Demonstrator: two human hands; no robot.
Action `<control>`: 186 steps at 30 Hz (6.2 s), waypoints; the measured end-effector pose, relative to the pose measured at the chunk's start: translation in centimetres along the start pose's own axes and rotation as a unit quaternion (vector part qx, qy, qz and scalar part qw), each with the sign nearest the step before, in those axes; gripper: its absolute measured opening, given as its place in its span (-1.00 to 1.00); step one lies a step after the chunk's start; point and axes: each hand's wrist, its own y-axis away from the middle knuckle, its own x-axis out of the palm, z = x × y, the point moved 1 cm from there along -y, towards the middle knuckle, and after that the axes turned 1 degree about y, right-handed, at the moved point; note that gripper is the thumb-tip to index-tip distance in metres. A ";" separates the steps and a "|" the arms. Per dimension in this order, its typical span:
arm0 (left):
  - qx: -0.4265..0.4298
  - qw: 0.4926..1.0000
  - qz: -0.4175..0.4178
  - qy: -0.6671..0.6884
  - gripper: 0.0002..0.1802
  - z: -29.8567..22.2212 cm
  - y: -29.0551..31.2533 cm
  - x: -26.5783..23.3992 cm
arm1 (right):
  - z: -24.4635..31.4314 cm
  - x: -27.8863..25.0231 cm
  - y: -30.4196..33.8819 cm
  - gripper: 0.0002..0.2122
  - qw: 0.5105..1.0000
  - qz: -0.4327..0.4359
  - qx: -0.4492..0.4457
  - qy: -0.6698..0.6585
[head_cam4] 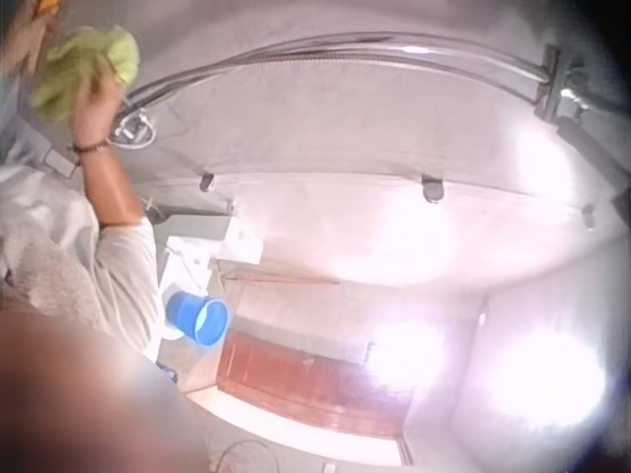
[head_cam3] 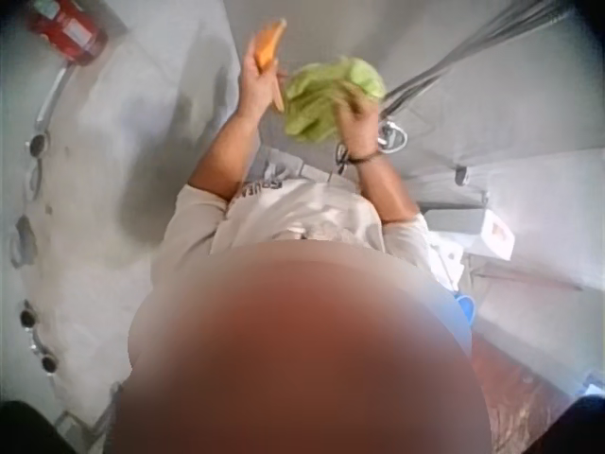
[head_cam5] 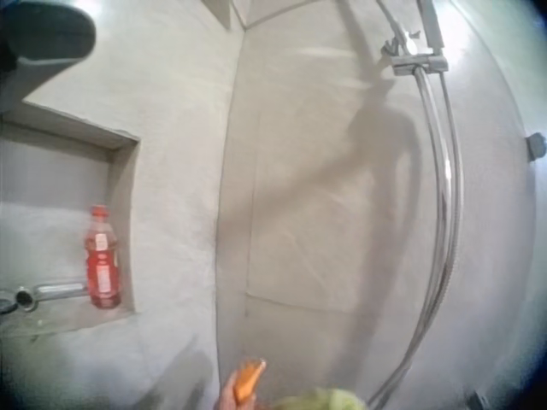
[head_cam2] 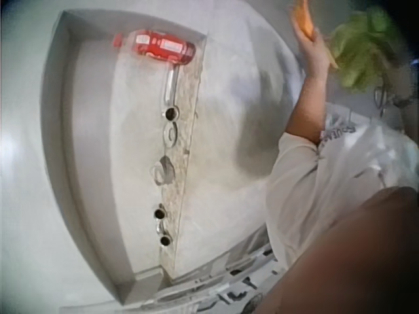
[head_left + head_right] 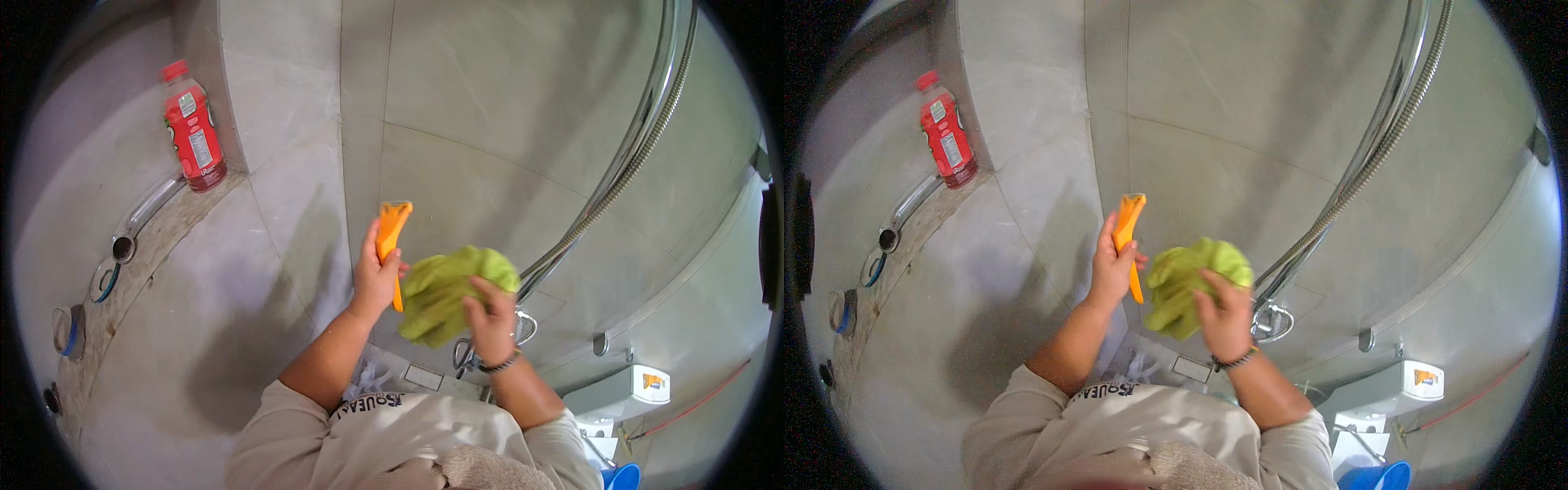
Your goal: The person cleans the tiled walls of a shower area using a yellow plastic scraper and a green cloth. They scrape grout lines and wipe the surfaces repeatedly, focusing on the area around the shower fixtures.
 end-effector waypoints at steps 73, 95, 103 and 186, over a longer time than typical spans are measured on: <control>0.133 0.926 -0.002 -0.353 -0.43 1.5 -11.2 0.3 | -14.9 -25.9 -17.9 -0.62 0.814 -0.357 -0.193 0.415; 0.112 0.933 0.001 -0.342 -0.42 -1.5 -11.9 0.8 | -14.5 -25.6 -17.9 -0.59 0.830 -0.348 -0.165 0.404; 0.209 0.926 -0.018 -0.314 -0.45 0.0 -11.9 0.5 | -13.8 -24.8 -17.7 -0.58 0.812 -0.367 -0.158 0.426; 0.151 0.925 0.043 -0.347 -0.35 3.8 -12.4 -2.4 | -13.3 -24.7 -17.8 -0.59 0.781 -0.366 -0.155 0.481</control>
